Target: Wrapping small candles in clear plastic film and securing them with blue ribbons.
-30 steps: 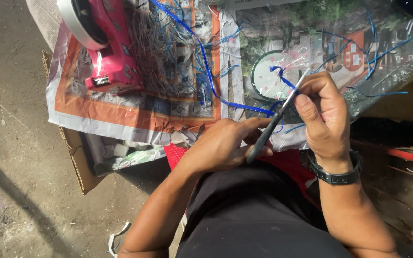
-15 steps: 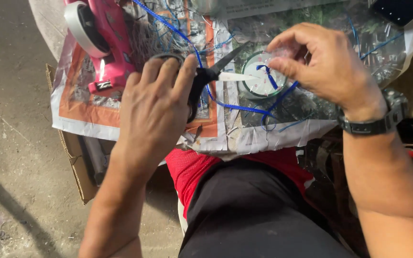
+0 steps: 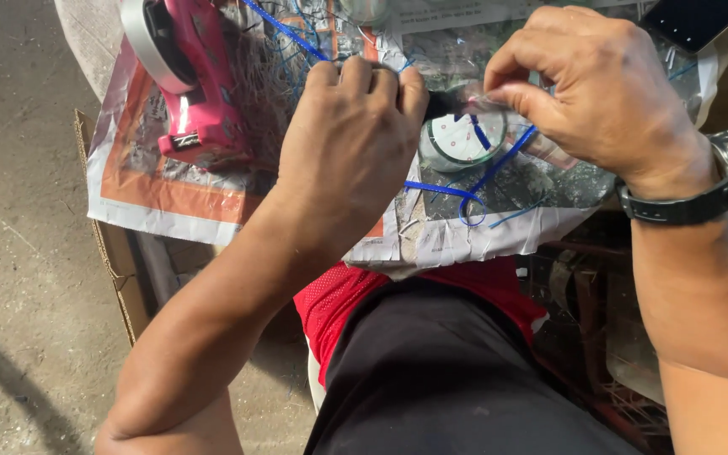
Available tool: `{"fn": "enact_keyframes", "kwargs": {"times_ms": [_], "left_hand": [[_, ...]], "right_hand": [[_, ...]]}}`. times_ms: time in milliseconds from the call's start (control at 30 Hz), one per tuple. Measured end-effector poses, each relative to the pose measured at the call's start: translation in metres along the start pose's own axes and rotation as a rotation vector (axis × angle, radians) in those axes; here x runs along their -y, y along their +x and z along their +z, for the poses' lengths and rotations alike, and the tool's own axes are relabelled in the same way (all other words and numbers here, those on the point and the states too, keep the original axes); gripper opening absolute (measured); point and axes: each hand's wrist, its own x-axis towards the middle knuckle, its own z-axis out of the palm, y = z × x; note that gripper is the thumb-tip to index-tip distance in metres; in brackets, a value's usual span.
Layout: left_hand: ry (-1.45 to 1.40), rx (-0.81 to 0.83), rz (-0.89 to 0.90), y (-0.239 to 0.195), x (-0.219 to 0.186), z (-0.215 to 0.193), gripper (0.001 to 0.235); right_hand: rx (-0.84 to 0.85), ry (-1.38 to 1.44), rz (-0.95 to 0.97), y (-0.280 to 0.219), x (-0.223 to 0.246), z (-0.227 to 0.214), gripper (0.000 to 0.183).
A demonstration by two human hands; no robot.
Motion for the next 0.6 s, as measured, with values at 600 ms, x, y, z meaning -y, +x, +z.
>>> {"fn": "enact_keyframes", "kwargs": {"times_ms": [600], "left_hand": [[-0.462,0.247,-0.288,-0.066,0.021,0.022,0.041]], "right_hand": [[0.251,-0.594,-0.698,-0.046,0.054,0.037,0.021]]}}
